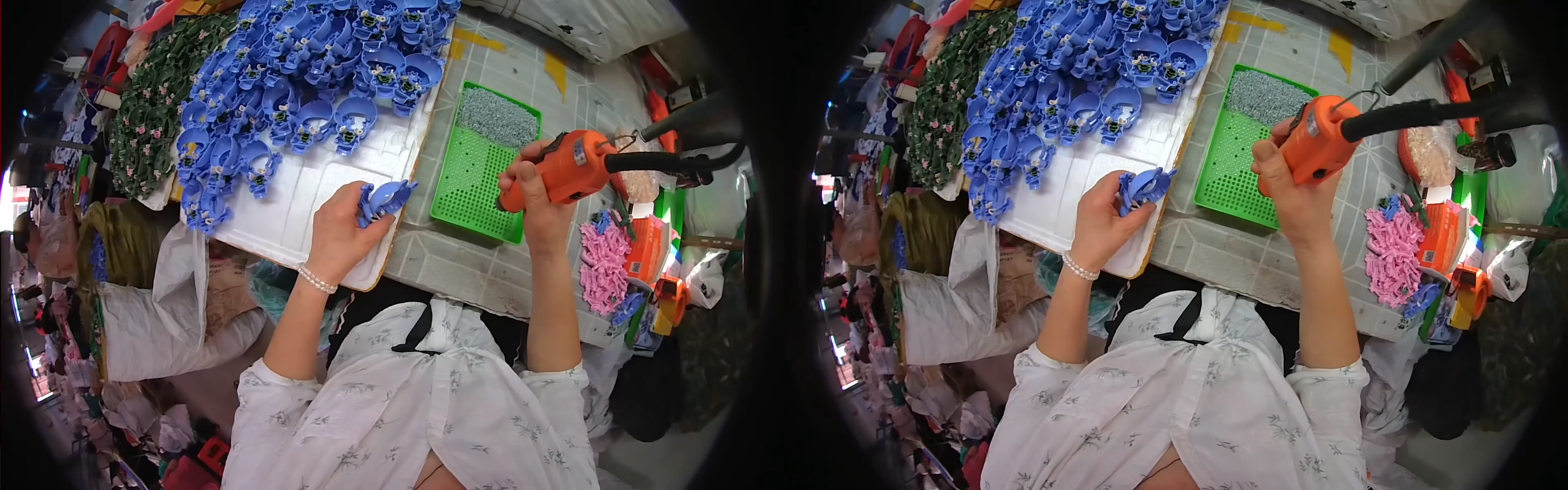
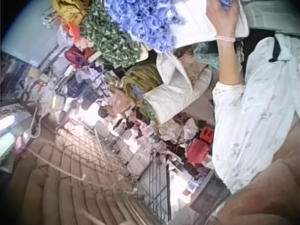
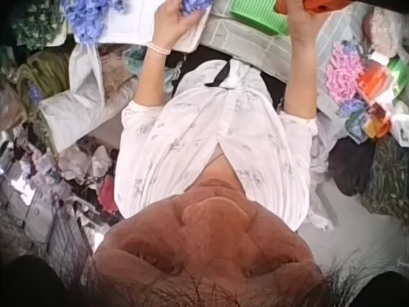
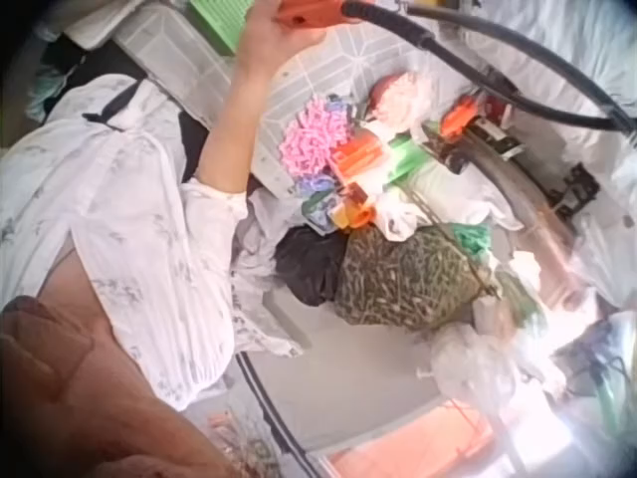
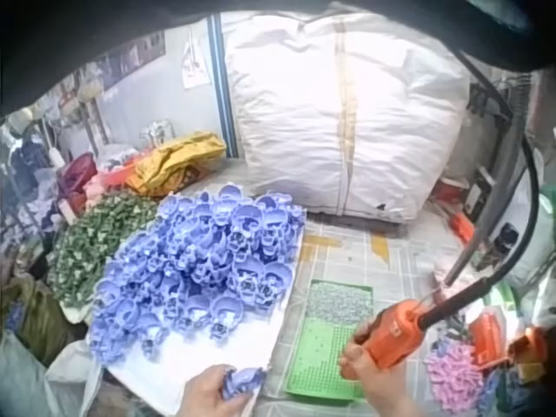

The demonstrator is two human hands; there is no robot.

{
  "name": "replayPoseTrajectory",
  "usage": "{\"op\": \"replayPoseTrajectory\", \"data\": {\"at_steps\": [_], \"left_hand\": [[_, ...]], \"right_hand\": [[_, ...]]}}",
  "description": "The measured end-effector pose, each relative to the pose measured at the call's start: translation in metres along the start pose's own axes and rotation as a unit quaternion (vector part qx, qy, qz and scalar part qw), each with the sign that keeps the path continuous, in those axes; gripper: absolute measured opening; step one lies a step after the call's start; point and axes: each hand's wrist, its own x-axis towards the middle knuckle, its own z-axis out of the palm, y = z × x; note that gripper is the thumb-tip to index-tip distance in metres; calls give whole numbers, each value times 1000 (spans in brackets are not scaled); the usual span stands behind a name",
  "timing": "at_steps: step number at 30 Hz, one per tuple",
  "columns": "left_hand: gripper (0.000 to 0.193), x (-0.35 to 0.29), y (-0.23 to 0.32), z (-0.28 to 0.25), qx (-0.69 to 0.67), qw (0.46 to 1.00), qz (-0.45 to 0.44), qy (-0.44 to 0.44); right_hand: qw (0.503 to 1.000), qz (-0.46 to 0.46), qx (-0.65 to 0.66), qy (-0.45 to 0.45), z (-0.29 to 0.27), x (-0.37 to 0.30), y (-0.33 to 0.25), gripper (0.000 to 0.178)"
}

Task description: The person assembles blue plastic toy components and plastic frames using an electric screwdriver to insert screws.

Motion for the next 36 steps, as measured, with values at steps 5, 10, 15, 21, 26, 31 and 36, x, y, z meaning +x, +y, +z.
{"op": "replayPoseTrajectory", "data": {"at_steps": [5,10,15,21,26,31,36], "left_hand": [[32,2,-2,1,-21,1000,7,3],[17,-1,1,-8,-346,922,-169,-36],[33,-9,1,0,-669,708,-171,-147],[53,-14,6,13,-701,662,-176,-199],[58,-16,15,15,-707,645,-184,-225],[67,-17,14,19,-697,653,-196,-220],[64,-15,17,18,-701,647,-186,-235]], "right_hand": [[995,-24,-91,12,-1,6,-6,30],[998,-24,-29,44,5,16,-24,38],[999,-30,-18,4,3,26,-32,35],[999,-36,-38,-4,10,30,-9,21],[999,9,-41,2,8,31,13,21],[998,15,58,22,5,30,30,22],[998,5,58,32,4,25,33,22]]}}
